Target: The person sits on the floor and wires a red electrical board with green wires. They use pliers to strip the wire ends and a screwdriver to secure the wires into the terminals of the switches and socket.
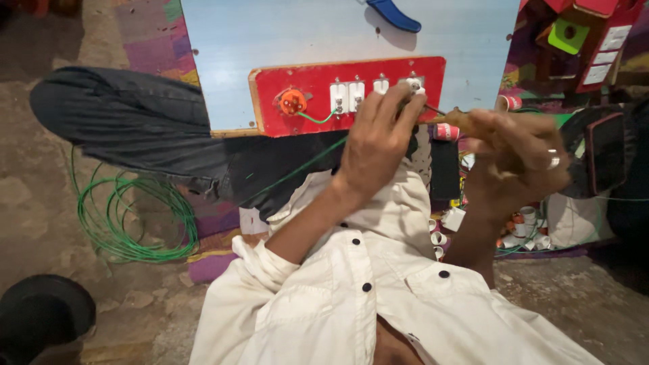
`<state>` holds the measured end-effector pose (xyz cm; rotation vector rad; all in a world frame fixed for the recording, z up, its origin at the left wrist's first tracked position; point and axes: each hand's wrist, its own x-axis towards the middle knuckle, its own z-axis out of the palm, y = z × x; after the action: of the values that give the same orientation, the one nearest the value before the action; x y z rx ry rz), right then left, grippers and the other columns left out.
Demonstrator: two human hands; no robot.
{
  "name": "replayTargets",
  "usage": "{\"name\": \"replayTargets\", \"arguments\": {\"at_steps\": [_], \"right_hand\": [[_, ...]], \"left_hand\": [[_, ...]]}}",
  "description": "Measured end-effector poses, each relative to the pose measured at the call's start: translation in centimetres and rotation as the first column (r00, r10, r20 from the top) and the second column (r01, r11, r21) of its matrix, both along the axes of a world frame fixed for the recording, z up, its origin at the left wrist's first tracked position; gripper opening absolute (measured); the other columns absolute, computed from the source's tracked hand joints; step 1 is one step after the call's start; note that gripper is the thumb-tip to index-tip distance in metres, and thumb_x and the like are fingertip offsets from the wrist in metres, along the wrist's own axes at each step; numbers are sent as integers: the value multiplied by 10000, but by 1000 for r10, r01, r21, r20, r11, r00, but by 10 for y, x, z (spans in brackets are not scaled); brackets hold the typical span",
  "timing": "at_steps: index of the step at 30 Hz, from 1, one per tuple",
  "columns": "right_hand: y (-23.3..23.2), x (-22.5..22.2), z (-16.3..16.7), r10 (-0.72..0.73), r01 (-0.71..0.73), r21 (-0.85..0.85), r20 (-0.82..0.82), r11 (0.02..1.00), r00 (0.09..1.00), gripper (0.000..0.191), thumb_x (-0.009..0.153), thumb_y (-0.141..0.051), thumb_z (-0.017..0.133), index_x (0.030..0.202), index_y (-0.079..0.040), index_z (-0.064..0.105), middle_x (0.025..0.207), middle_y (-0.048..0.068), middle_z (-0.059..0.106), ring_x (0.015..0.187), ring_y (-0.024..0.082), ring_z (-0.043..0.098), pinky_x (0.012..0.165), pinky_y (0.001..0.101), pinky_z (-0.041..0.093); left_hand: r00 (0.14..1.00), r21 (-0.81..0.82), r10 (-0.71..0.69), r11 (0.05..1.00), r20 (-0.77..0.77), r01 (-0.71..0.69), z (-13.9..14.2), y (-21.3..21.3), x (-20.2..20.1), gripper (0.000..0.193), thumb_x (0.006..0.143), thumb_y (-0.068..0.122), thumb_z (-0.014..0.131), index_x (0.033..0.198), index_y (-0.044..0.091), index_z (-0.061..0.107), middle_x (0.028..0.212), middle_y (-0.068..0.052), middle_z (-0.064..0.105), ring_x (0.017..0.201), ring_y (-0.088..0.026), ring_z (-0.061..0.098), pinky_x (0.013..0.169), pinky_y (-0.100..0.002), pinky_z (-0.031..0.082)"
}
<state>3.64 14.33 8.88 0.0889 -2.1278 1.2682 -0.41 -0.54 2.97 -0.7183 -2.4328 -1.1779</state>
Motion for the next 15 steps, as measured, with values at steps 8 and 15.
{"name": "replayTargets", "arguments": {"at_steps": [8, 15], "right_hand": [[-3, 7, 12, 15, -17, 128, 16, 992, 1000, 165, 934, -65, 746, 1097, -46, 729, 956, 89, 693, 817, 144, 708, 682, 286, 590], [-8, 10, 22, 130, -126, -35, 167, 991, 977, 192, 1084, 92, 500, 1219, 52, 631, 1153, 184, 718, 1064, 264, 743, 967, 363, 638]], "left_hand": [[991, 138, -133, 982, -9, 132, -8, -9, -12, 409, 839, -17, 760, 1234, 29, 664, 1268, -91, 615, 1102, -281, 601, 1010, -403, 513], [992, 179, -128, 976, 10, 124, -3, -9, -11, 385, 855, 4, 785, 1223, 28, 675, 1242, -100, 622, 1050, -280, 614, 960, -397, 516]]}}
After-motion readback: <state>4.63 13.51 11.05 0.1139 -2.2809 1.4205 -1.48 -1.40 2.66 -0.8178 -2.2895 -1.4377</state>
